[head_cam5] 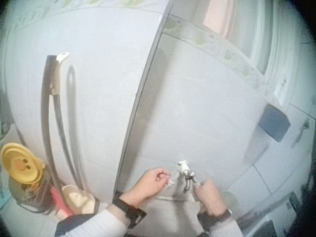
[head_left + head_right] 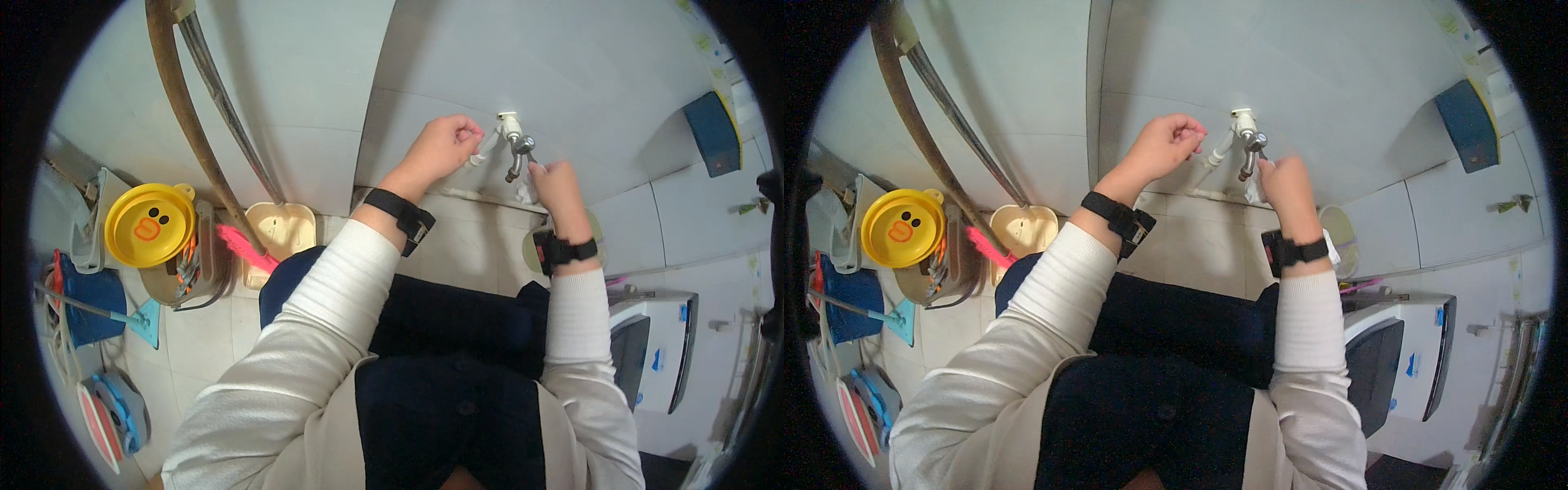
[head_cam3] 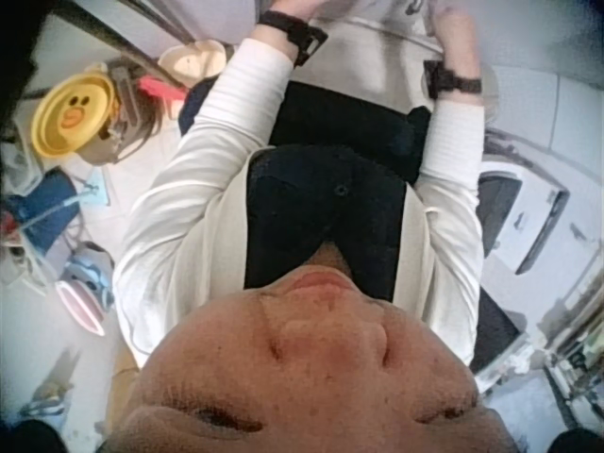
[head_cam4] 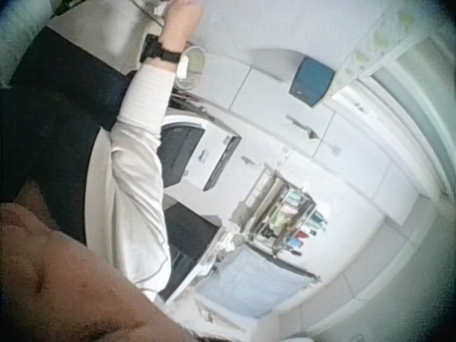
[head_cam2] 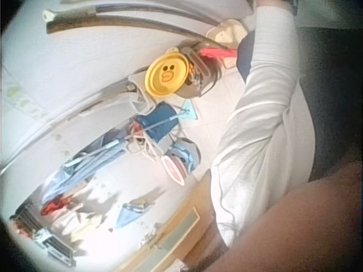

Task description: The person cleans the bathroom by wiping the window sill, sink, and wall tiles with a tissue. They pick up a bottle of cleaning liquid, apply it to the tissue, and wipe the surfaces. The person also wipes the faucet and surrounding areas.

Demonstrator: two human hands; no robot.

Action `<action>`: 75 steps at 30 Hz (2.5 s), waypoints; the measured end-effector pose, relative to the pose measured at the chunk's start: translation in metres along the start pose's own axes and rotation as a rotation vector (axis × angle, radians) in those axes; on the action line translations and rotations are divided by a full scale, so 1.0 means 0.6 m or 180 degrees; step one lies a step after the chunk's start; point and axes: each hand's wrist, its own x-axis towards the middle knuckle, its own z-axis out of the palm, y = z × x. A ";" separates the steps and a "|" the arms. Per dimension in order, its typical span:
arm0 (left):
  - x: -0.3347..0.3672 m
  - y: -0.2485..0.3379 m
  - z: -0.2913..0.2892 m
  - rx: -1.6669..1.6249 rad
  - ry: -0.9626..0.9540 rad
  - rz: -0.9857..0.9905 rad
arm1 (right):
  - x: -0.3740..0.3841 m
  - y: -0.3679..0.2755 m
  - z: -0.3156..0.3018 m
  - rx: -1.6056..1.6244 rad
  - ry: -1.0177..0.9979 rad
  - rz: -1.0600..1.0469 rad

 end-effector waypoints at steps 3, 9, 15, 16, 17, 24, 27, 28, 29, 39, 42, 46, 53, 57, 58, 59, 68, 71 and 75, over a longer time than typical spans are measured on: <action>0.000 -0.002 -0.001 -0.0060 0.0016 0.0019 | -0.035 0.008 0.004 0.0792 0.0129 0.0296; -0.003 -0.003 0.009 -0.0023 -0.0139 0.0012 | -0.042 0.022 0.085 0.2914 0.0126 0.0132; -0.011 -0.006 0.002 0.0155 -0.0194 0.0072 | -0.034 0.033 0.098 0.1281 0.0410 -0.0461; -0.011 -0.008 0.001 0.0143 -0.0215 0.0068 | -0.032 0.027 0.101 0.1233 0.0537 -0.0316; -0.012 -0.010 0.000 0.0132 -0.0239 0.0063 | -0.031 0.019 0.108 0.1150 0.0601 -0.0149; -0.016 -0.025 0.003 0.0470 -0.0394 -0.0077 | -0.005 0.001 0.163 0.0081 0.1158 -0.0179; -0.019 -0.027 0.006 0.0481 -0.0459 -0.0102 | 0.009 0.013 0.173 0.0273 0.1132 -0.0298; -0.020 -0.027 0.005 0.0495 -0.0473 -0.0082 | 0.012 0.017 0.176 0.0368 0.1138 -0.0415; -0.021 -0.027 0.006 0.0510 -0.0485 -0.0063 | 0.014 0.020 0.178 0.0480 0.1166 -0.0439; -0.021 -0.028 0.002 0.0399 -0.0595 -0.0120 | 0.032 0.075 0.189 0.4994 -0.0702 0.1005; -0.021 -0.024 -0.001 0.0448 -0.0597 -0.0108 | 0.023 0.084 0.183 0.5819 -0.0455 0.1159; -0.018 -0.021 0.002 0.0427 -0.0584 -0.0086 | 0.009 0.067 0.178 0.5071 -0.0489 0.0151; -0.020 -0.023 0.010 0.0295 -0.0671 -0.0111 | -0.001 0.043 0.187 0.3882 -0.0187 -0.0295; -0.021 -0.024 0.008 0.0335 -0.0736 -0.0132 | 0.012 0.038 0.201 0.3820 0.0208 -0.0291; -0.021 -0.025 0.006 0.0372 -0.0751 -0.0138 | 0.016 0.036 0.205 0.3989 0.0244 -0.0118; -0.022 -0.026 0.004 0.0398 -0.0767 -0.0120 | 0.020 0.034 0.208 0.4145 0.0251 0.0104; -0.023 -0.032 -0.007 0.0599 -0.0684 -0.0088 | 0.016 0.052 0.162 0.5994 -0.1047 0.1683; -0.026 -0.023 -0.004 0.0431 -0.0763 -0.0155 | 0.004 0.059 0.145 0.5943 -0.1039 0.1490; -0.026 -0.013 0.000 0.0593 -0.0776 -0.0076 | 0.008 0.060 0.163 0.5377 -0.1088 0.0563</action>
